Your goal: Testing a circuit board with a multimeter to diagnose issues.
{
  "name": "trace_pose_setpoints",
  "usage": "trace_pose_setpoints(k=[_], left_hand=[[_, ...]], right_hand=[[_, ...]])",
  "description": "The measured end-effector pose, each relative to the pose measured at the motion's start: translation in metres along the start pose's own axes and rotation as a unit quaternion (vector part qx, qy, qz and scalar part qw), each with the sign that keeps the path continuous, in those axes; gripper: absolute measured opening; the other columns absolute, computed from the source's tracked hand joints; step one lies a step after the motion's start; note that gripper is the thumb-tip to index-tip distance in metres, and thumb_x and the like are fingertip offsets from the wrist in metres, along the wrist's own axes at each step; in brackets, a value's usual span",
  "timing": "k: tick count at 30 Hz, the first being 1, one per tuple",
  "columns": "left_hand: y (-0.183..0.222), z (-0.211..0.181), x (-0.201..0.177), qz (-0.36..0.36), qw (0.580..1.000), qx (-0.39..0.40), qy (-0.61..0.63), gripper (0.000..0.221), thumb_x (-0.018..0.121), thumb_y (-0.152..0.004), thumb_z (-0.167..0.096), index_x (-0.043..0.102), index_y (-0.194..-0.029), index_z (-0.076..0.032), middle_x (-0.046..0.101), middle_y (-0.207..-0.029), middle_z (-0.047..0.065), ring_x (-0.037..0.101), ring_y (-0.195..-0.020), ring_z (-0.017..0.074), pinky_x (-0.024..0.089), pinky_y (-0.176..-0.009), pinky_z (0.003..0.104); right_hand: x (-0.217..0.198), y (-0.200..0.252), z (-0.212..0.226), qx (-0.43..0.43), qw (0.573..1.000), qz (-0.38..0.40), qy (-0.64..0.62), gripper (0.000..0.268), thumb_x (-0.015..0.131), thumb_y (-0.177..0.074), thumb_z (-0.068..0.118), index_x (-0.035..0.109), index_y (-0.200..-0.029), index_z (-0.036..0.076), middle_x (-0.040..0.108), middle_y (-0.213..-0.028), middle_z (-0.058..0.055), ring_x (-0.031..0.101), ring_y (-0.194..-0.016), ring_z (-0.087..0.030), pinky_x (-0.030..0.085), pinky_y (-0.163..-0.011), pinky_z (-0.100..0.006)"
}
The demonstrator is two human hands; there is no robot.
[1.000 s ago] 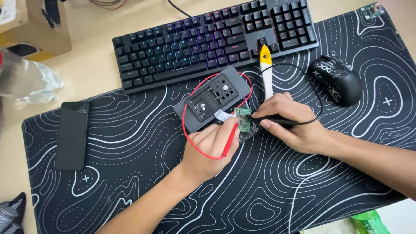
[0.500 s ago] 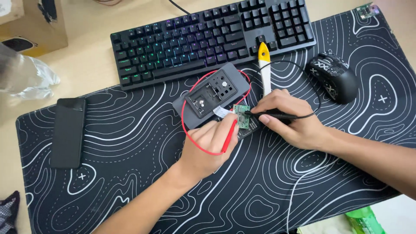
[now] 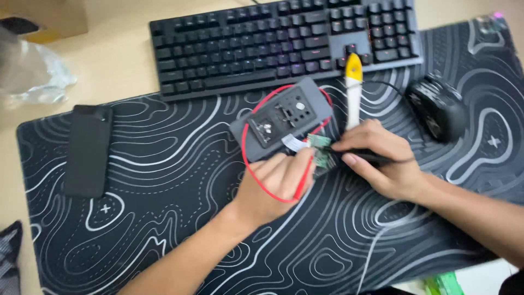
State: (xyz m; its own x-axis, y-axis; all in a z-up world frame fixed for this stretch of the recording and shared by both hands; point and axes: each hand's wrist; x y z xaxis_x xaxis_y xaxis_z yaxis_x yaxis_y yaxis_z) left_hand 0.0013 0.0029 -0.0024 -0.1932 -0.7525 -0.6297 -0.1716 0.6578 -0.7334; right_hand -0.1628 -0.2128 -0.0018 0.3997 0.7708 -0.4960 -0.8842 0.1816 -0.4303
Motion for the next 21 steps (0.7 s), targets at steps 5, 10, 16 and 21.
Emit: trace_pose_setpoints(k=[5,10,16,21], left_hand=[[-0.005,-0.004,-0.003,-0.002,0.999,-0.040,0.016,0.024,0.058,-0.117,-0.017,0.076,-0.117,0.000,0.048,-0.068,-0.001,0.059,-0.059,0.0167,0.053,-0.052,0.022],[-0.011,-0.002,-0.007,0.017,0.998,-0.056,0.026,0.027,0.055,-0.116,-0.016,0.078,-0.118,-0.001,0.048,-0.068,-0.001,0.059,-0.058,0.0157,0.054,-0.053,0.021],[-0.011,-0.003,-0.011,0.027,0.998,-0.043,0.036,0.026,0.055,-0.116,-0.014,0.078,-0.120,0.000,0.050,-0.068,0.000,0.062,-0.060,0.0189,0.057,-0.054,0.024],[-0.001,-0.003,-0.005,-0.002,0.998,-0.053,0.034,0.021,0.060,-0.117,-0.016,0.075,-0.116,-0.001,0.052,-0.067,0.002,0.065,-0.062,0.0201,0.056,-0.052,0.026]], right_hand=[[-0.001,0.004,-0.004,-0.058,0.998,0.006,0.023,0.022,0.078,-0.103,0.014,0.086,-0.119,0.001,0.082,-0.108,-0.015,0.079,-0.096,-0.036,0.054,-0.091,-0.045],[-0.003,0.006,-0.005,-0.065,0.997,0.023,0.036,0.022,0.079,-0.101,0.010,0.086,-0.120,0.001,0.083,-0.107,-0.012,0.079,-0.094,-0.033,0.053,-0.090,-0.044],[0.001,0.001,0.000,-0.055,0.998,0.006,0.019,0.022,0.078,-0.102,0.012,0.086,-0.118,0.000,0.083,-0.104,-0.013,0.080,-0.092,-0.036,0.053,-0.086,-0.046],[0.001,-0.002,-0.003,-0.058,0.998,-0.005,0.008,0.022,0.078,-0.104,0.011,0.085,-0.120,-0.002,0.084,-0.105,-0.016,0.082,-0.097,-0.038,0.052,-0.089,-0.046]])
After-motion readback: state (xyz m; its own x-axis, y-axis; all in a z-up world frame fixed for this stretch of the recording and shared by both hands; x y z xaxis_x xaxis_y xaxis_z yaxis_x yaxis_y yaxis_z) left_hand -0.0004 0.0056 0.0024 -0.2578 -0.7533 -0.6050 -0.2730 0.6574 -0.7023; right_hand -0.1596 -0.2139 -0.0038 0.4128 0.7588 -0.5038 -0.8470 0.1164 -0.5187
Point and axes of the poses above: each hand's wrist, its own y-axis away from the middle knuckle, its own x-axis out of the palm, z = x × y
